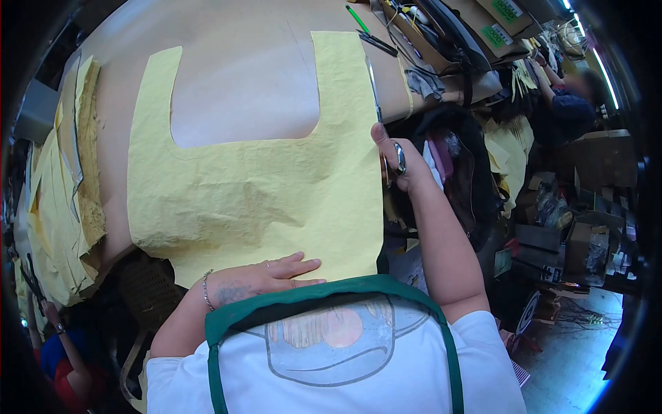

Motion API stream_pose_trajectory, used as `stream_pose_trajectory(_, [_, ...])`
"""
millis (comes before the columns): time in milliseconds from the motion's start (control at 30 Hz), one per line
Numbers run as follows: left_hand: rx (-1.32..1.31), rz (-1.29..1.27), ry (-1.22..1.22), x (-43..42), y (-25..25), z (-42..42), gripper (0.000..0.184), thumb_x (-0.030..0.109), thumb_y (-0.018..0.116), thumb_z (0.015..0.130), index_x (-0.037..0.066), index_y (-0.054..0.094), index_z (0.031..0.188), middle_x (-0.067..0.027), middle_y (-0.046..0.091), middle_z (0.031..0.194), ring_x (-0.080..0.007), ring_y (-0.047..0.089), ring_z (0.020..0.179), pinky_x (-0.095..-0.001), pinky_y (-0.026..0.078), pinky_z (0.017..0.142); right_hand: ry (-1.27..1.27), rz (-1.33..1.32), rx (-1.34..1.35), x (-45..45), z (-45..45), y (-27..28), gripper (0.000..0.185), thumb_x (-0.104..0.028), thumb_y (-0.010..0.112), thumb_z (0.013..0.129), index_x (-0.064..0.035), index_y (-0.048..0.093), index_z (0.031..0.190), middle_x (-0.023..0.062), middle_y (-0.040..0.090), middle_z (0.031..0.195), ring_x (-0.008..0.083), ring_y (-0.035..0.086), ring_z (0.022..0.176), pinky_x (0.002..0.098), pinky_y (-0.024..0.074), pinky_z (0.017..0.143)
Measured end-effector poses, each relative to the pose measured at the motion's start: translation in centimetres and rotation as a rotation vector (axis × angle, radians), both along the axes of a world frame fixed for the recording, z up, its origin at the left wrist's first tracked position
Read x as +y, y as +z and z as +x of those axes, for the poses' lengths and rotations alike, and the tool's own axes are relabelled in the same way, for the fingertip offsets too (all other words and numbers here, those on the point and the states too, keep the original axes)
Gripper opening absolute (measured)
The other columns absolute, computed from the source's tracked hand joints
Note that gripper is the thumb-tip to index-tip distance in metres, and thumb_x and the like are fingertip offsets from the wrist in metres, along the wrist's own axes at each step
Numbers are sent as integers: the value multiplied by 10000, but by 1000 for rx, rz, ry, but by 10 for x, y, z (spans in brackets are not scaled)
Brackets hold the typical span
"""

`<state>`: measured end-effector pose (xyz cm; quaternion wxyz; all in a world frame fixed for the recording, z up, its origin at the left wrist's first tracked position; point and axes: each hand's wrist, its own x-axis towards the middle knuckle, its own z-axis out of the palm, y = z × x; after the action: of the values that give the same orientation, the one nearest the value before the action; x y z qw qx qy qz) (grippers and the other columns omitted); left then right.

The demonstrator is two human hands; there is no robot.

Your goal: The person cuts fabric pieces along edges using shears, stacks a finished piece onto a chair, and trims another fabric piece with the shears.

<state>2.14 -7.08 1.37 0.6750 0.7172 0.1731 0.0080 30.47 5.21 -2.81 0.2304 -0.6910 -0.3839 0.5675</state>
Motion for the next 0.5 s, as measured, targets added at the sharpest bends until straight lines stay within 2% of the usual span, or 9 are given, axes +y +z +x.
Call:
stream_pose_trajectory(100, [-21, -73, 23, -1, -1, -4, 418, 302, 358, 872, 223, 359, 1282, -120, 190, 1389, -386, 145, 1267, -416, 184, 1015, 7, -32, 94, 9, -7, 19, 823, -784, 489, 542, 3, 581, 767, 76, 540, 619, 146, 520, 523, 281, 391, 449])
stream_pose_trajectory(167, [-60, -109, 46, -3, -2, -6, 412, 305, 367, 869, 206, 377, 1269, -114, 195, 1389, -394, 151, 1263, -418, 188, 1012, -14, -12, 120, 16, -13, 25, 898, -802, 470, 525, 11, 565, 892, 87, 565, 701, 159, 545, 604, 290, 411, 502])
stream_pose_trajectory(267, [-13, -278, 89, -2, 8, -7, 470, 350, 363, 885, 137, 321, 1301, -38, 220, 1387, -234, 64, 1304, -319, 88, 1042, 41, -56, 150, 30, -10, 21, 964, -813, 464, 506, 10, 536, 1002, 112, 577, 827, 186, 559, 729, 311, 430, 584])
stream_pose_trajectory(400, [-2, -197, 75, -2, 9, -9, 442, 326, 352, 893, 140, 339, 1294, -43, 231, 1383, -244, 75, 1303, -333, 94, 1041, 37, -75, 44, 36, -4, 18, 961, -795, 491, 517, 20, 525, 1025, 127, 569, 869, 192, 550, 779, 307, 430, 619])
stream_pose_trajectory(467, [-27, -177, 67, -3, 4, -9, 429, 316, 345, 897, 143, 347, 1290, -49, 237, 1380, -250, 83, 1301, -339, 94, 1041, 23, -20, 64, 34, -2, 11, 966, -778, 514, 526, 42, 513, 1038, 111, 557, 823, 177, 540, 720, 292, 418, 567])
stream_pose_trajectory(500, [-36, -132, 51, -3, 2, -10, 423, 327, 355, 885, 158, 367, 1273, -63, 227, 1383, -296, 105, 1290, -379, 126, 1027, 16, 8, 74, 33, -1, 7, 969, -769, 525, 531, 53, 506, 1044, 102, 552, 800, 169, 535, 690, 284, 412, 541])
